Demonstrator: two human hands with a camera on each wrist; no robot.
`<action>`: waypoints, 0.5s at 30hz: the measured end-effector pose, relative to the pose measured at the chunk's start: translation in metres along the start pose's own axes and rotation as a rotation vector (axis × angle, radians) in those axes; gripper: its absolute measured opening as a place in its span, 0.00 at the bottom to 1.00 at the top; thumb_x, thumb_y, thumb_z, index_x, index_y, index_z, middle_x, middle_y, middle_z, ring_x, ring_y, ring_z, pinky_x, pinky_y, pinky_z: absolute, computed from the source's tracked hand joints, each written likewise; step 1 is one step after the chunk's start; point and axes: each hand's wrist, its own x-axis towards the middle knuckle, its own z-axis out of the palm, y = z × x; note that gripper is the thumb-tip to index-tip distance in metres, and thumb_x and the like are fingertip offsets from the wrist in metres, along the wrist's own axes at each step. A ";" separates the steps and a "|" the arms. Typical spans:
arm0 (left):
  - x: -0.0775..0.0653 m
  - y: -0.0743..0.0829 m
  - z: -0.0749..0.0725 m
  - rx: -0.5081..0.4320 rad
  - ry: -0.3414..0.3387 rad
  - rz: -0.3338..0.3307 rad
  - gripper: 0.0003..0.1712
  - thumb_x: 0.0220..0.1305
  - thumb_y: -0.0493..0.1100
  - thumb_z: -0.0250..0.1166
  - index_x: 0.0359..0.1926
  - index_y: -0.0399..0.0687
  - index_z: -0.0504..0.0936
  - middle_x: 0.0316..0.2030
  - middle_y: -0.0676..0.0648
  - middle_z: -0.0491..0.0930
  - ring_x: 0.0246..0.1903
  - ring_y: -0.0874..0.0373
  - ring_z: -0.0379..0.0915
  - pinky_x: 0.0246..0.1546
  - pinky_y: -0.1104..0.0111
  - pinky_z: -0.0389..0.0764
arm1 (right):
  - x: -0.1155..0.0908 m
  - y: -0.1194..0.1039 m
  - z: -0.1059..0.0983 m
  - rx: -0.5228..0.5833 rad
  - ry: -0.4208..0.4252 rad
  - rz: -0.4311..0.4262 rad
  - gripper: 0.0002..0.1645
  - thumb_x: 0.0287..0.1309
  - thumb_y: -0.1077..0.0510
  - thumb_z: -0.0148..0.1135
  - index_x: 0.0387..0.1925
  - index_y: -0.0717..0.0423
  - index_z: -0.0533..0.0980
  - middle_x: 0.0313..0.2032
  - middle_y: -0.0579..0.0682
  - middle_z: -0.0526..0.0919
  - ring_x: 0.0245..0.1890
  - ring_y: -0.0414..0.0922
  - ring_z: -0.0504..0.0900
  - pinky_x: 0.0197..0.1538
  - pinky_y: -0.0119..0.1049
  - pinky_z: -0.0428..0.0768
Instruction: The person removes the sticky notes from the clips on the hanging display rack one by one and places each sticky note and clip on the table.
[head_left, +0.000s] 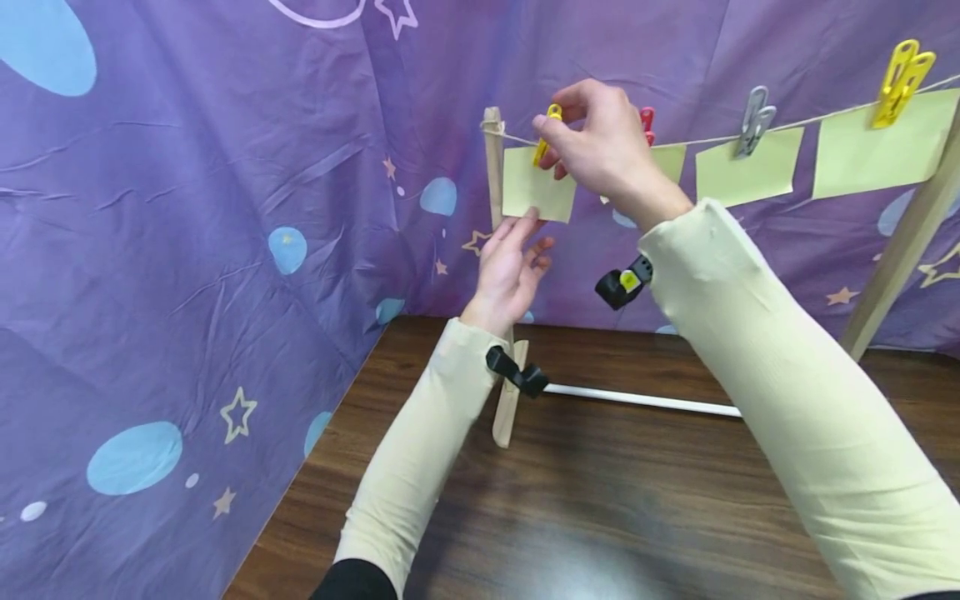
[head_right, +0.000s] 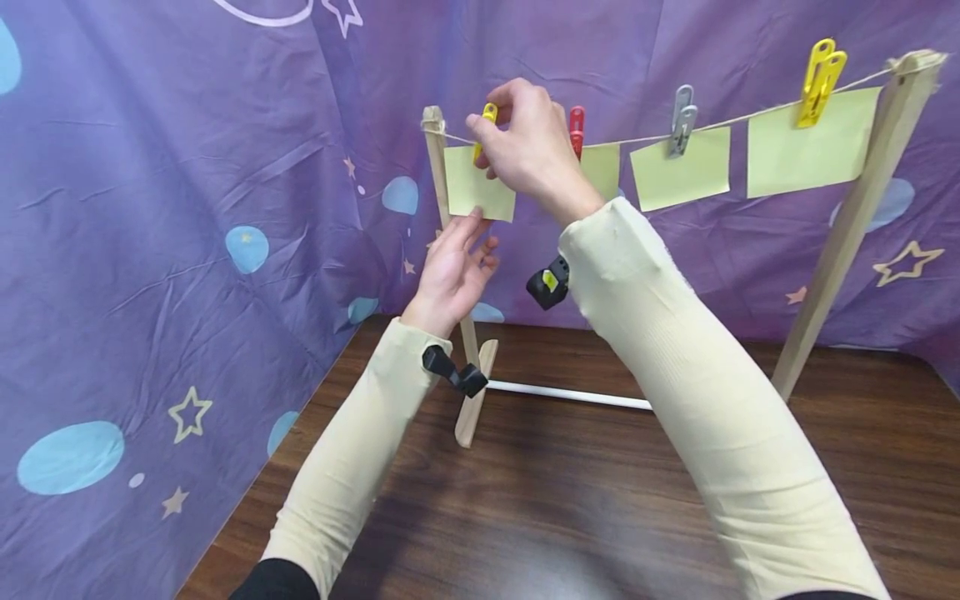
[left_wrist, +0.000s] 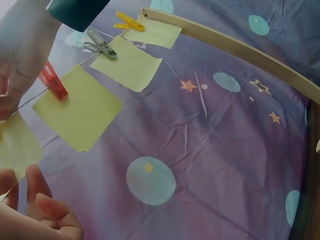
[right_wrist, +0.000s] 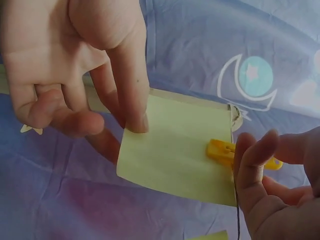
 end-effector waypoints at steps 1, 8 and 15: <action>0.000 0.000 0.001 0.003 0.006 0.003 0.15 0.69 0.41 0.58 0.23 0.53 0.75 0.31 0.55 0.76 0.25 0.61 0.70 0.25 0.75 0.65 | 0.000 0.000 -0.001 0.006 -0.002 0.003 0.30 0.66 0.52 0.57 0.65 0.61 0.64 0.58 0.58 0.76 0.21 0.35 0.80 0.30 0.29 0.80; -0.001 0.001 0.002 0.030 0.023 0.014 0.09 0.68 0.38 0.59 0.28 0.51 0.75 0.30 0.55 0.78 0.21 0.63 0.71 0.23 0.76 0.66 | 0.000 -0.003 -0.006 0.030 -0.025 0.039 0.31 0.62 0.52 0.62 0.62 0.61 0.66 0.51 0.54 0.78 0.26 0.38 0.82 0.32 0.30 0.82; -0.002 0.003 0.002 0.058 0.019 0.029 0.06 0.68 0.37 0.59 0.31 0.49 0.74 0.28 0.55 0.77 0.19 0.64 0.71 0.21 0.77 0.66 | 0.001 -0.004 -0.008 0.120 -0.037 0.063 0.32 0.58 0.56 0.66 0.61 0.65 0.68 0.36 0.45 0.79 0.23 0.37 0.81 0.29 0.27 0.82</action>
